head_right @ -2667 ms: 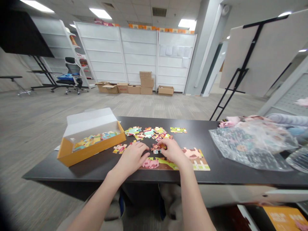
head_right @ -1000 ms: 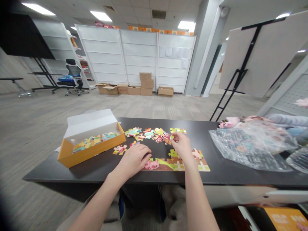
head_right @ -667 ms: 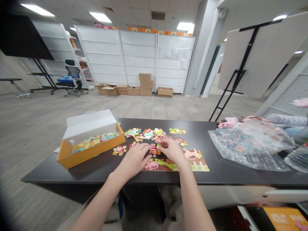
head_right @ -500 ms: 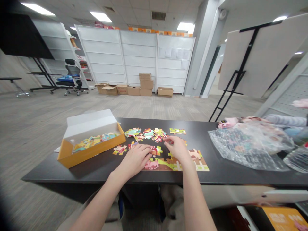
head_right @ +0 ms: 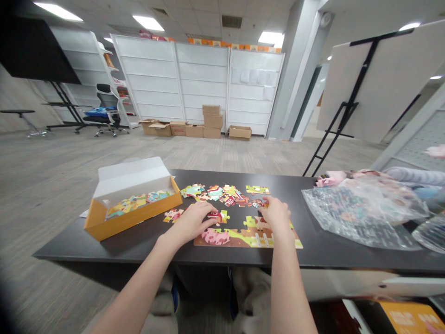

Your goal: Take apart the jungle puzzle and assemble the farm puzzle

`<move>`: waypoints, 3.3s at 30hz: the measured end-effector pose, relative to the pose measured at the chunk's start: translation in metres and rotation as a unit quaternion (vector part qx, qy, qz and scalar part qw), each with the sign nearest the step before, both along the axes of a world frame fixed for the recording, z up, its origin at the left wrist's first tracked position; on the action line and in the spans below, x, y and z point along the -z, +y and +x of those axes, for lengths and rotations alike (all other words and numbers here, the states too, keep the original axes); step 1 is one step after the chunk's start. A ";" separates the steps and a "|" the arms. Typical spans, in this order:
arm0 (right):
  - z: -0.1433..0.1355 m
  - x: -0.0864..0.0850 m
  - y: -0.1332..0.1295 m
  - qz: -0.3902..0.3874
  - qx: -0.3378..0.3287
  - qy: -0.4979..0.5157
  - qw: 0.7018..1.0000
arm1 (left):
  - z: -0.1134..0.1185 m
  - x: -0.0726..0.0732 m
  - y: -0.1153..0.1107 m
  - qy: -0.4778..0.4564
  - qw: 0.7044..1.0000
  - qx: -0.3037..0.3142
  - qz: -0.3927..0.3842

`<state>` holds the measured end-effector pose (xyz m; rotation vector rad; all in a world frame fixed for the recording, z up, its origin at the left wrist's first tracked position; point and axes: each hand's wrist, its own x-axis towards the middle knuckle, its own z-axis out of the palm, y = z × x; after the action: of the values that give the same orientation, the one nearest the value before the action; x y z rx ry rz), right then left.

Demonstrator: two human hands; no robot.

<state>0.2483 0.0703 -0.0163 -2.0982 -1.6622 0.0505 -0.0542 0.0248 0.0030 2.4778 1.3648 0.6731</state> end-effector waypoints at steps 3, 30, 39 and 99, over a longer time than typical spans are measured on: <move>-0.005 -0.004 -0.002 0.023 -0.021 0.049 0.998 | 0.001 0.002 0.001 -0.044 0.999 -0.007 -0.012; -0.100 -0.027 -0.033 0.007 -0.346 0.408 0.845 | 0.015 -0.005 -0.008 -0.527 0.829 -0.037 -0.182; -0.106 -0.028 -0.036 0.008 -0.338 0.427 0.838 | 0.016 -0.005 -0.009 -0.525 0.832 -0.034 -0.176; -0.070 -0.027 0.046 -0.100 -0.266 0.010 0.959 | 0.022 0.016 0.024 -0.334 0.928 -0.038 -0.160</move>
<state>0.1782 0.1161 0.0112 -1.7081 -2.2404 0.4232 -0.0319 0.0484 -0.0129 1.7091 1.1751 1.0811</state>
